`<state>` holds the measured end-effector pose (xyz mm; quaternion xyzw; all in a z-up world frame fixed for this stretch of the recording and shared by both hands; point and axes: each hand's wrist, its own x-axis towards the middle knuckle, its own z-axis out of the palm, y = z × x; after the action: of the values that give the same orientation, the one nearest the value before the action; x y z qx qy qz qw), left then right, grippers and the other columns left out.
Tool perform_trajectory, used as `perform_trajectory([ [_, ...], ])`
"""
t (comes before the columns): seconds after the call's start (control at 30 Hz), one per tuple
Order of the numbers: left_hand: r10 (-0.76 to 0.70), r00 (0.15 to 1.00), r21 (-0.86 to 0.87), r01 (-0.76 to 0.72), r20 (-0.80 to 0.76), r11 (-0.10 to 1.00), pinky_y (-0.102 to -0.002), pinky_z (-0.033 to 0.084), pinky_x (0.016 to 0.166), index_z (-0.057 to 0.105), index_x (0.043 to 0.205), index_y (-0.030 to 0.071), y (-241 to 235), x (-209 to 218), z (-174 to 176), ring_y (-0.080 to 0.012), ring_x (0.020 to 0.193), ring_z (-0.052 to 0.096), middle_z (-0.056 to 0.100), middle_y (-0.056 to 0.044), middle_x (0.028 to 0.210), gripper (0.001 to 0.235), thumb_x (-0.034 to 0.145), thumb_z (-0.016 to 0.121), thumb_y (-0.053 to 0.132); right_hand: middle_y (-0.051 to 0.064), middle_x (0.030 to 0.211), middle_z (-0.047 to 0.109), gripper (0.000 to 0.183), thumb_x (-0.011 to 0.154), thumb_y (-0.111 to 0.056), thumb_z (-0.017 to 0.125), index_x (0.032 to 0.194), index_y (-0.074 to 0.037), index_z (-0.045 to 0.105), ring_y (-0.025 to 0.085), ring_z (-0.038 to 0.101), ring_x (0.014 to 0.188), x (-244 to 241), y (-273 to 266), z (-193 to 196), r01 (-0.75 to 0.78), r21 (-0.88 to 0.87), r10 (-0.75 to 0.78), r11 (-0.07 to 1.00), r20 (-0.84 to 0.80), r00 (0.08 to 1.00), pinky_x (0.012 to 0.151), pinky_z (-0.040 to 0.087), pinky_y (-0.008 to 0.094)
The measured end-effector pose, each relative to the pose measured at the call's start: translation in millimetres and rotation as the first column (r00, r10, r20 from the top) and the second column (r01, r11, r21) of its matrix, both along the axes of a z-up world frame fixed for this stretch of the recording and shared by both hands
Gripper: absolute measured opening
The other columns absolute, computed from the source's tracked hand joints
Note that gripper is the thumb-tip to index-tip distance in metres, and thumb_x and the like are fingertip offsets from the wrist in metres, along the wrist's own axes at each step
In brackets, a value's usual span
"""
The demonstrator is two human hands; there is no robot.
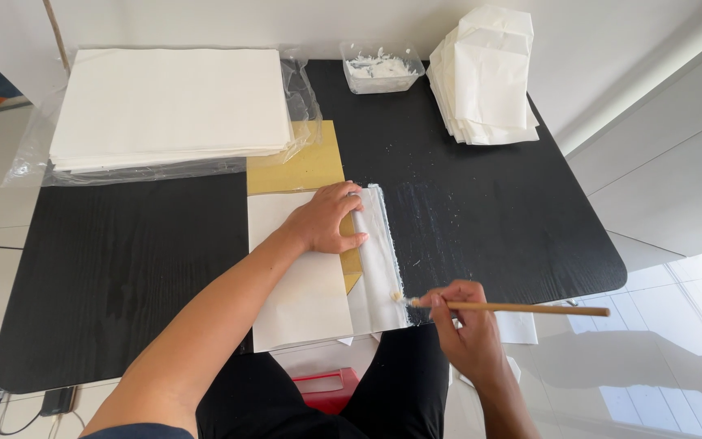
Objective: Applying glue to paper sheets with a brush and folding them to assemble bags.
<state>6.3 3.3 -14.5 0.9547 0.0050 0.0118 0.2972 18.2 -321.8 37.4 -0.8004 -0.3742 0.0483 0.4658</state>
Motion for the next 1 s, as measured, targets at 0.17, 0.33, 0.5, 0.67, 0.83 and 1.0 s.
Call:
perform_trajectory([
  [0.17, -0.001, 1.000, 0.009, 0.001, 0.019, 1.000, -0.053, 0.030, 0.117, 0.063, 0.125, 0.009, 1.0, 0.8, -1.5, -0.0348, 0.152, 0.028, 0.041, -0.014, 0.157, 0.061, 0.085, 0.065, 0.054, 0.002, 0.094, 0.074, 0.010, 0.097, -0.017, 0.060, 0.095, -0.011, 0.067, 0.012, 0.073, 0.076, -17.7, -27.8, 3.2, -0.012, -0.127, 0.004, 0.992, -0.064, 0.998, 0.068, 0.056, 0.031],
  [0.33, 0.002, 1.000, -0.003, -0.002, 0.003, 1.000, -0.053, 0.030, 0.117, 0.063, 0.126, 0.010, 0.3, -0.1, 0.0, -0.0339, 0.153, 0.026, 0.040, -0.013, 0.158, 0.061, 0.084, 0.065, 0.054, -0.002, 0.097, 0.068, 0.021, 0.095, -0.020, 0.063, 0.088, -0.010, 0.080, 0.013, 0.076, 0.083, -16.1, -45.2, -1.2, 0.025, -0.178, -0.048, 0.984, -0.122, 0.991, 0.069, 0.058, 0.030],
  [0.5, 0.002, 1.000, -0.003, -0.002, 0.011, 1.000, -0.052, 0.028, 0.118, 0.063, 0.126, 0.009, 0.0, -0.2, -1.5, -0.0342, 0.153, 0.025, 0.040, -0.014, 0.158, 0.060, 0.085, 0.066, 0.052, 0.006, 0.087, 0.077, 0.017, 0.099, -0.009, 0.059, 0.093, -0.010, 0.043, 0.014, 0.075, 0.073, 2.6, -21.4, 4.5, -0.078, 0.183, 0.047, 0.980, 0.169, 0.985, 0.065, 0.052, 0.024],
  [0.67, 0.009, 1.000, 0.028, -0.009, -0.005, 1.000, -0.054, 0.029, 0.118, 0.063, 0.129, 0.010, -2.0, 0.2, 3.0, -0.0342, 0.151, 0.028, 0.039, -0.014, 0.159, 0.064, 0.084, 0.066, 0.055, 0.010, 0.098, 0.078, 0.020, 0.099, -0.008, 0.059, 0.096, -0.011, 0.040, 0.015, 0.075, 0.075, 14.9, 1.6, -15.8, -0.119, 0.132, 0.107, 0.984, 0.095, 0.990, 0.062, 0.058, 0.023],
  [0.83, -0.015, 0.999, 0.024, 0.014, 0.031, 1.000, -0.053, 0.027, 0.118, 0.063, 0.127, 0.008, 1.7, 0.8, -5.7, -0.0353, 0.151, 0.028, 0.041, -0.015, 0.156, 0.064, 0.084, 0.065, 0.055, 0.011, 0.093, 0.079, 0.019, 0.099, -0.010, 0.057, 0.095, -0.012, 0.038, 0.021, 0.083, 0.092, -4.3, -13.8, -12.1, -0.181, 0.104, 0.168, 0.978, 0.123, 0.978, 0.071, 0.064, 0.029],
  [1.0, -0.019, 0.999, 0.022, 0.018, 0.027, 1.000, -0.053, 0.027, 0.118, 0.063, 0.127, 0.007, 1.4, 1.4, -3.0, -0.0353, 0.151, 0.027, 0.041, -0.015, 0.157, 0.063, 0.085, 0.064, 0.054, 0.000, 0.090, 0.079, 0.020, 0.097, -0.019, 0.061, 0.083, -0.013, 0.048, 0.016, 0.082, 0.088, -15.7, -52.0, -21.5, -0.022, -0.105, 0.019, 0.994, -0.030, 0.999, 0.078, 0.061, 0.032],
])
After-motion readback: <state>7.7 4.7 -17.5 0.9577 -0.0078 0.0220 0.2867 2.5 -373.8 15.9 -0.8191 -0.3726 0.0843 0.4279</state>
